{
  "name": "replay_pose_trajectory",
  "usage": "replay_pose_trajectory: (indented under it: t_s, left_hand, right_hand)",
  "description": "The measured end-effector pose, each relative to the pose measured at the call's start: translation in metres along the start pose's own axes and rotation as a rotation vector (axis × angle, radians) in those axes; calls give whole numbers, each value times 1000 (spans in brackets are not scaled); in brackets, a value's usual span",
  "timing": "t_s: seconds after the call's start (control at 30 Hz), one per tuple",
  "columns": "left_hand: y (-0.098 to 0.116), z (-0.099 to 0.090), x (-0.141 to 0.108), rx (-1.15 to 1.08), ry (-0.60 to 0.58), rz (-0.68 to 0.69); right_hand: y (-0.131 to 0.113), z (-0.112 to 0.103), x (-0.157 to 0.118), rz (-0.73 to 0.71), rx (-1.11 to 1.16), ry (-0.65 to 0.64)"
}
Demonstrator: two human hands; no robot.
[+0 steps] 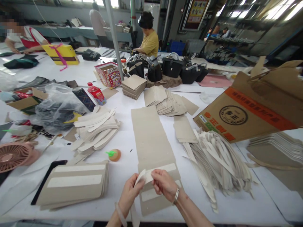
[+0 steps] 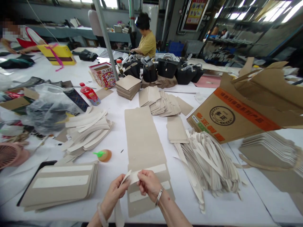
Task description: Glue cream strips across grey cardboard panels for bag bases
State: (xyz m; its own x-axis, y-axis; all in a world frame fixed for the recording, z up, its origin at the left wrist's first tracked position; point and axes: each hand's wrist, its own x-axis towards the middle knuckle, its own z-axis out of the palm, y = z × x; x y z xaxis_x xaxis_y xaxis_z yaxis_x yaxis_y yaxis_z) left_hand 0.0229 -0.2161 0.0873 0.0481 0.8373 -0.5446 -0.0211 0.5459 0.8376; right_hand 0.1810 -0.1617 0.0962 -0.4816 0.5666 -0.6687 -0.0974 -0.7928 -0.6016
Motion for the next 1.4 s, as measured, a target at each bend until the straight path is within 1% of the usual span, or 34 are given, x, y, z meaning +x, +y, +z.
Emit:
replay_pose_trajectory:
  t_s: [0.1, 0.17, 0.27, 0.33, 0.4, 0.47, 0.57, 0.6, 0.67, 0.73, 0.83, 0.93, 1.07, 1.2, 1.4]
  left_hand:
    - [-6, -22, -2, 80, -48, -26]
    - [-12, -38, -4, 177, -86, -34]
    - [-22, -54, -6, 313, -127, -48]
    - [-27, -59, -5, 387, -127, -64]
    - [-29, -58, 0, 444, -107, -83]
    - [-28, -54, 7, 475, -113, -90]
    - [-21, -47, 21, 453, -163, -68]
    - [-18, -45, 26, 445, -164, -66]
    - [-10, -41, 39, 451, -111, -77]
    - [-3, -36, 52, 469, -31, -103]
    - [6, -29, 72, 469, 65, -135]
    - [10, -23, 88, 491, 122, -131]
    - [9, -19, 99, 552, 169, -140]
    - [6, -17, 102, 562, 191, -144]
    - [4, -14, 103, 605, 203, -132]
  right_hand:
    - [0, -4, 1, -73, -135, 149]
    - [-3, -13, -1, -100, -195, 194]
    - [-8, -29, -6, -65, -238, 161]
    - [-9, -41, -8, -31, -260, 118]
    - [-11, -53, -7, -20, -283, 95]
    - [-12, -67, -1, -30, -309, 100]
    - [-19, -90, 13, -63, -387, 161]
    - [-22, -98, 18, -74, -435, 188]
    - [-29, -114, 28, -100, -566, 253]
    - [-36, -127, 38, -125, -681, 326]
    - [-45, -141, 52, -167, -761, 431]
    - [-50, -148, 65, -225, -823, 522]
    - [-52, -150, 75, -254, -904, 606]
    - [-51, -149, 78, -243, -944, 638]
    - [-53, -149, 77, -255, -967, 650]
